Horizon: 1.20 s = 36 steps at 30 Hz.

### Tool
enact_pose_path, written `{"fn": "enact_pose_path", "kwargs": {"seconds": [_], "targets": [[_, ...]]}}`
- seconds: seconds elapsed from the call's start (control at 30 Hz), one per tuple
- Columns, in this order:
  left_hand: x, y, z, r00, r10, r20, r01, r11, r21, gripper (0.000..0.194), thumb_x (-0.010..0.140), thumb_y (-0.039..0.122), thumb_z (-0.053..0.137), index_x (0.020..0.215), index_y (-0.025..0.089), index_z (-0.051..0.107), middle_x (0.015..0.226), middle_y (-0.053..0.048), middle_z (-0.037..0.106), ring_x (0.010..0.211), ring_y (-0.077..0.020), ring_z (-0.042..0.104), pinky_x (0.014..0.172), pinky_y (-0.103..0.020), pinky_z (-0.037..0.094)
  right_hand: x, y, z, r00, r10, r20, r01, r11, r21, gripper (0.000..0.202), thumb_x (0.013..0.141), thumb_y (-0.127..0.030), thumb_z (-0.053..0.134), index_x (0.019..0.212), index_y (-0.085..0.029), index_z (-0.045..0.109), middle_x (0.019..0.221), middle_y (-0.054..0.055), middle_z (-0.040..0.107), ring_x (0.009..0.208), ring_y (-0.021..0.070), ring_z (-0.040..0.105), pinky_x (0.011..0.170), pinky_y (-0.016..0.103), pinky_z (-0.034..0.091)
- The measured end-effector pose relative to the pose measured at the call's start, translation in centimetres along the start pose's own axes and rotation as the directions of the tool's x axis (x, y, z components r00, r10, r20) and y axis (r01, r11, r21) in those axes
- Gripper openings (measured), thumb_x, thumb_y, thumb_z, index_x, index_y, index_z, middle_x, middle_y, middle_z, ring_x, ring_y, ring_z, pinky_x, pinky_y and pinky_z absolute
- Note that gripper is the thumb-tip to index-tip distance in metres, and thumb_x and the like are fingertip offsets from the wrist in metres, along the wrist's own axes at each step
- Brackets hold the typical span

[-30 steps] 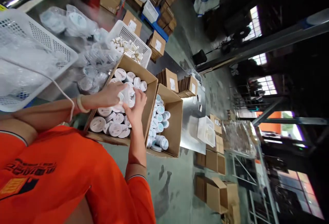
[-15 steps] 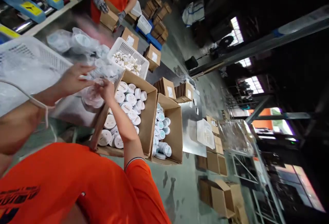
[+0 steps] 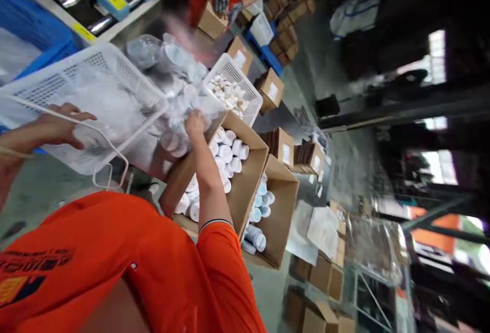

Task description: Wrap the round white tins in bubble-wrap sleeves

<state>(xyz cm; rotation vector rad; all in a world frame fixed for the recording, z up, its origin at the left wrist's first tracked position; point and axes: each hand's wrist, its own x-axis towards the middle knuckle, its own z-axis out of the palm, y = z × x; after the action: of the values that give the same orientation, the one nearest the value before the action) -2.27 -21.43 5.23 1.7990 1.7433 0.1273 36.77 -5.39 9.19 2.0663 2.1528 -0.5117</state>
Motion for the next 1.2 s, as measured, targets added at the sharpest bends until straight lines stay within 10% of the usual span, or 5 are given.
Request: {"fn": "enact_pose_path", "kwargs": {"seconds": [0.43,0.57,0.73,0.93,1.2], "targets": [[-0.4,4.3,-6.6,0.944,-0.319,-0.080,0.262,0.878,-0.400,0.046,0.082,0.058,0.079,0.081,0.014,0.069,0.067,0.000,0.062,0.069,-0.0143,0.053,0.064,-0.018,0.037,-1.5,-1.2,-1.0,0.988,-0.154,-0.017,0.144,0.952,-0.269,0.037,0.109,-0.034,0.056,0.138,-0.014,0.070,0.149,0.023,0.060,0.146,0.0389,0.046,0.122,0.063,0.032],[-1.0,8.8,-8.8,0.911,-0.348,-0.221,0.138,0.764,-0.630,0.042,0.087,0.053,0.077,0.089,0.014,0.062,0.067,0.002,0.053,0.060,-0.0107,0.044,0.060,-0.020,0.034,-5.4,-3.5,-2.0,0.936,-0.320,-0.146,0.344,0.919,0.191,0.039,0.104,-0.037,0.068,0.138,-0.017,0.067,0.148,0.017,0.064,0.148,0.0334,0.048,0.121,0.055,0.040],[0.5,17.5,-6.5,0.864,-0.221,-0.452,-0.103,0.802,-0.589,0.032,0.088,0.040,0.070,0.079,0.014,0.053,0.066,0.002,0.046,0.064,-0.0098,0.037,0.062,-0.023,0.031,-11.0,-6.0,-2.0,0.882,-0.433,-0.188,0.404,0.485,0.776,0.094,0.082,-0.057,0.088,0.158,-0.021,0.047,0.152,0.014,0.062,0.127,0.0248,0.066,0.097,0.037,0.061],[2.5,26.9,-1.8,0.972,0.003,-0.234,-0.182,0.637,-0.749,0.044,0.087,0.047,0.075,0.081,0.019,0.042,0.064,0.003,0.042,0.062,-0.0113,0.039,0.057,-0.023,0.034,-13.3,-0.9,-0.6,0.974,-0.035,-0.224,0.219,0.397,0.891,0.041,0.087,-0.058,0.074,0.089,-0.017,0.070,0.087,0.003,0.073,0.087,0.0188,0.069,0.083,0.032,0.062],[4.8,33.8,0.1,0.957,0.189,-0.218,-0.281,0.443,-0.851,0.055,0.081,0.058,0.083,0.088,0.020,0.043,0.076,0.001,0.051,0.066,-0.0118,0.050,0.057,-0.024,0.041,-18.8,11.9,-1.8,0.794,0.532,-0.294,0.223,0.195,0.955,0.028,0.084,-0.046,0.070,0.090,-0.019,0.068,0.085,0.003,0.071,0.089,0.0195,0.070,0.091,0.037,0.064]]}}
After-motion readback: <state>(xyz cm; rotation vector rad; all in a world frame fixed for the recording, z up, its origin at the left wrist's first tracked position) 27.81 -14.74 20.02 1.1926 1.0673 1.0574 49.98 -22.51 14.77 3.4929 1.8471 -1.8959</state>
